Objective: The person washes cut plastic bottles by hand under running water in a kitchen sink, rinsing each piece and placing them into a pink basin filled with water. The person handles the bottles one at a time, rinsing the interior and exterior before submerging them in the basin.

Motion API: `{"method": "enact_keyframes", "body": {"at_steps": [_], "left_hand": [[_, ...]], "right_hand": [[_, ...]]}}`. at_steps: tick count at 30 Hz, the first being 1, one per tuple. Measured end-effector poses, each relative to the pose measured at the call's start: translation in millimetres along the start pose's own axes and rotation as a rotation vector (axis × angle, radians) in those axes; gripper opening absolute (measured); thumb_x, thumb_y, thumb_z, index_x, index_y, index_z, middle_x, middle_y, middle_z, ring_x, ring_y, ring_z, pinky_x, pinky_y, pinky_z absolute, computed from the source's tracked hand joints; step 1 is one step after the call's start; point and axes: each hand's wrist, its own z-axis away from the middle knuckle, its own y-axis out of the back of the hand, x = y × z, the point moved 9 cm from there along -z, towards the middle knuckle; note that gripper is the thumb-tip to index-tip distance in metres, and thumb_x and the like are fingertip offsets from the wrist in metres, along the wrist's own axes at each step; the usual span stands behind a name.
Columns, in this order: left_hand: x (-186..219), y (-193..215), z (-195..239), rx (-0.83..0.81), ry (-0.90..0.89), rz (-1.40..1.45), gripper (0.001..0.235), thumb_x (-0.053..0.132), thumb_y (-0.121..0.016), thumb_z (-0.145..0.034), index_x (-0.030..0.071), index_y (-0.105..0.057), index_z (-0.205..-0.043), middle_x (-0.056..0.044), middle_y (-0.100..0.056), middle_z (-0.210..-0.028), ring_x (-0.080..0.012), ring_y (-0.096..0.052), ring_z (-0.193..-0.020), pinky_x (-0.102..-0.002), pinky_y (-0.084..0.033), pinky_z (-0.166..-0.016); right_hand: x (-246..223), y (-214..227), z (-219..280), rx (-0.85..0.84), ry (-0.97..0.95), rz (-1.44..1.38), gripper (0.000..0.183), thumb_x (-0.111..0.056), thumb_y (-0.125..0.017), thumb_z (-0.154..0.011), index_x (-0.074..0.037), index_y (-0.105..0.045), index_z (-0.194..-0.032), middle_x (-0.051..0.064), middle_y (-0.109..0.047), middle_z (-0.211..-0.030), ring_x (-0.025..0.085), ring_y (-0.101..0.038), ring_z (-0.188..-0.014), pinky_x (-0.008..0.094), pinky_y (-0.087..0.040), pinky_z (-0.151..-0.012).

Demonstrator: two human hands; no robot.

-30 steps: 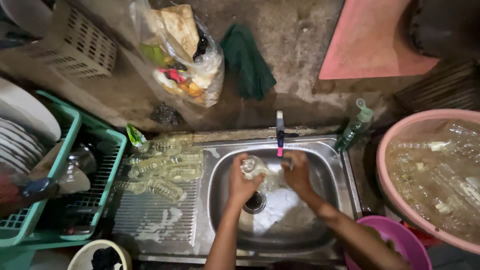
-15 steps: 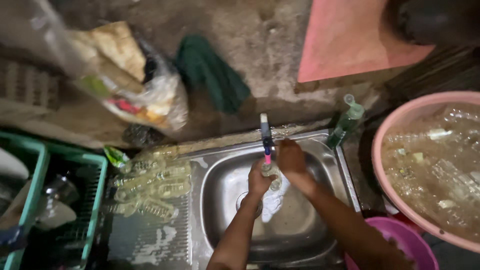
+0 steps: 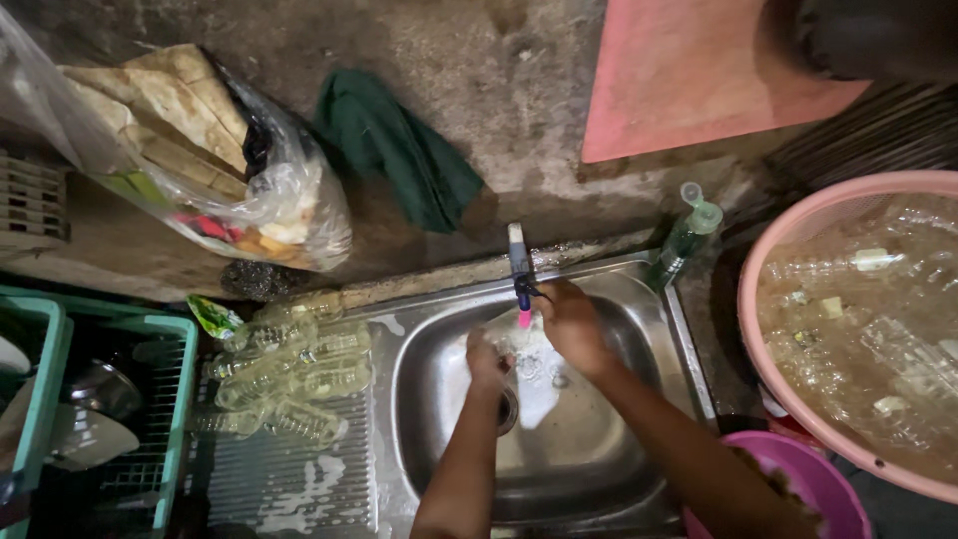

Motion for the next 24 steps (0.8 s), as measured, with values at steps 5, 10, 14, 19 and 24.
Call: {"method": "enact_keyframes", "body": {"at_steps": [5, 10, 14, 19, 24], "left_hand": [[-2, 43, -1, -0.161, 0.214, 0.167, 0.042, 0.044, -0.054, -0.099, 0.008, -0.058, -0.12, -0.012, -0.057, -0.089, -0.0222, -0.052, -0.062, -0.036, -0.045, -0.045], [-24, 60, 14, -0.178, 0.386, 0.091, 0.043, 0.045, -0.051, -0.096, 0.013, -0.057, -0.123, -0.013, -0.064, -0.112, -0.0286, -0.064, -0.09, -0.045, -0.057, -0.068], [-49, 59, 51, -0.4, 0.404, -0.225, 0.043, 0.035, -0.057, -0.094, 0.018, -0.055, -0.134, -0.005, -0.054, -0.117, -0.0243, -0.055, -0.097, -0.049, -0.056, -0.078], [-42, 30, 88, -0.637, 0.191, -0.447, 0.071, 0.026, -0.074, -0.084, 0.024, -0.045, -0.148, -0.001, -0.062, -0.133, -0.0195, -0.061, -0.109, -0.042, -0.051, -0.076], [-22, 2, 96, -0.642, 0.007, -0.415, 0.094, 0.005, -0.085, -0.071, 0.02, -0.039, -0.151, -0.008, -0.058, -0.137, -0.0232, -0.06, -0.123, -0.036, -0.058, -0.095]], "right_hand": [[68, -53, 46, -0.251, -0.463, -0.424, 0.065, -0.03, -0.085, -0.083, -0.004, -0.058, -0.136, 0.013, -0.065, -0.126, 0.022, -0.064, -0.111, 0.035, -0.053, -0.088], [86, -109, 98, -0.453, -0.944, -0.737, 0.061, -0.027, -0.075, -0.085, -0.019, -0.052, -0.141, 0.002, -0.063, -0.127, 0.016, -0.063, -0.101, 0.037, -0.055, -0.077], [88, -123, 97, -0.467, -0.937, -0.791, 0.04, -0.022, -0.071, -0.092, -0.014, -0.062, -0.13, 0.001, -0.069, -0.115, 0.013, -0.065, -0.101, 0.035, -0.057, -0.079], [79, -123, 95, -0.439, -0.694, -0.805, 0.028, -0.015, -0.069, -0.096, -0.007, -0.067, -0.123, 0.004, -0.072, -0.11, 0.014, -0.066, -0.1, 0.031, -0.053, -0.087], [75, -104, 88, -0.388, -0.739, -0.808, 0.033, -0.013, -0.068, -0.093, -0.007, -0.066, -0.125, 0.002, -0.073, -0.115, 0.011, -0.066, -0.106, 0.028, -0.052, -0.091]]}}
